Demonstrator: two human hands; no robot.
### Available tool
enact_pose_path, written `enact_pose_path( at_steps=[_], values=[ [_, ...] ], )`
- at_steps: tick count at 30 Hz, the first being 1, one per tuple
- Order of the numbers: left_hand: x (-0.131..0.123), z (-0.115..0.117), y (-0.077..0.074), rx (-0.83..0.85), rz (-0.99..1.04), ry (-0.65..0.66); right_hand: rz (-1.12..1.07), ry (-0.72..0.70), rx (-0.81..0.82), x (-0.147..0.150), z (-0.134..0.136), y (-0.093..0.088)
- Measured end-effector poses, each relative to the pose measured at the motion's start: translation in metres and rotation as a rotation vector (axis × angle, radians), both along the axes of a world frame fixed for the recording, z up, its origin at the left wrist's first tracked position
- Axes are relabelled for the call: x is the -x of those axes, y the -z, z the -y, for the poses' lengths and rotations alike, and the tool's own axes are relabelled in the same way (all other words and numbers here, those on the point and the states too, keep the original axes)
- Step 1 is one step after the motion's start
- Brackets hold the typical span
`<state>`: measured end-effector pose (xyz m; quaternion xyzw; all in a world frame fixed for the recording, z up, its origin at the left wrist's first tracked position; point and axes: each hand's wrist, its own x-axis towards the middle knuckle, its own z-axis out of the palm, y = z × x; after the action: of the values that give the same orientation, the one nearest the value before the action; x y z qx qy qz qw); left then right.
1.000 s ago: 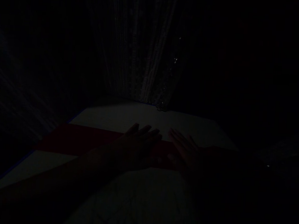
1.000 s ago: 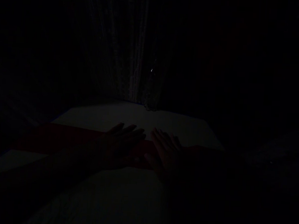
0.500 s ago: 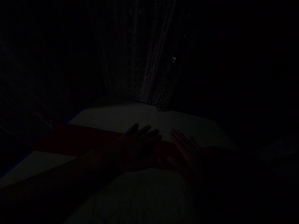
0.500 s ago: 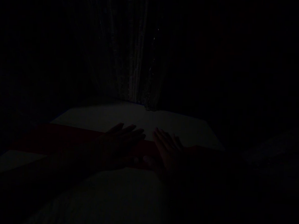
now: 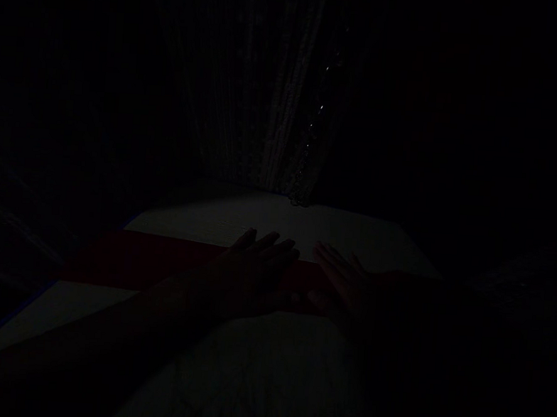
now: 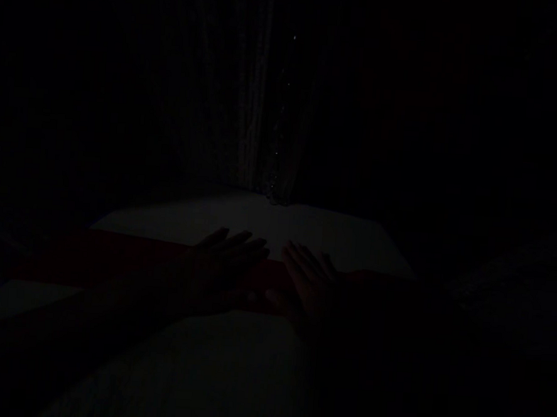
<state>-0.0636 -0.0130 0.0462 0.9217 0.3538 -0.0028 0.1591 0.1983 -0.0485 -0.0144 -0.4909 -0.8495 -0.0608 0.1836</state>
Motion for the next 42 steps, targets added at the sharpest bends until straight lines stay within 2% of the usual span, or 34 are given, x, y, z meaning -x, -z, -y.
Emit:
enact_pose_path(
  at_steps=[7,12,27,42],
  values=[
    [-0.0004,-0.001,0.004,-0.008,0.026,0.011,0.022,0.006,0.069,-0.0005,-0.0012,-0.0032],
    [-0.0016,-0.0008,0.0038,-0.009,0.019,-0.006,-0.011,0.004,0.037,-0.0013,-0.0023,-0.0021],
    [-0.0004,-0.0009,0.0045,-0.003,0.024,0.001,0.017,-0.015,0.071,-0.0006,-0.0016,-0.0052],
    [-0.001,-0.0002,0.0008,0.003,0.01,-0.006,-0.035,-0.028,0.102,-0.0029,-0.0005,-0.0003]
  ],
)
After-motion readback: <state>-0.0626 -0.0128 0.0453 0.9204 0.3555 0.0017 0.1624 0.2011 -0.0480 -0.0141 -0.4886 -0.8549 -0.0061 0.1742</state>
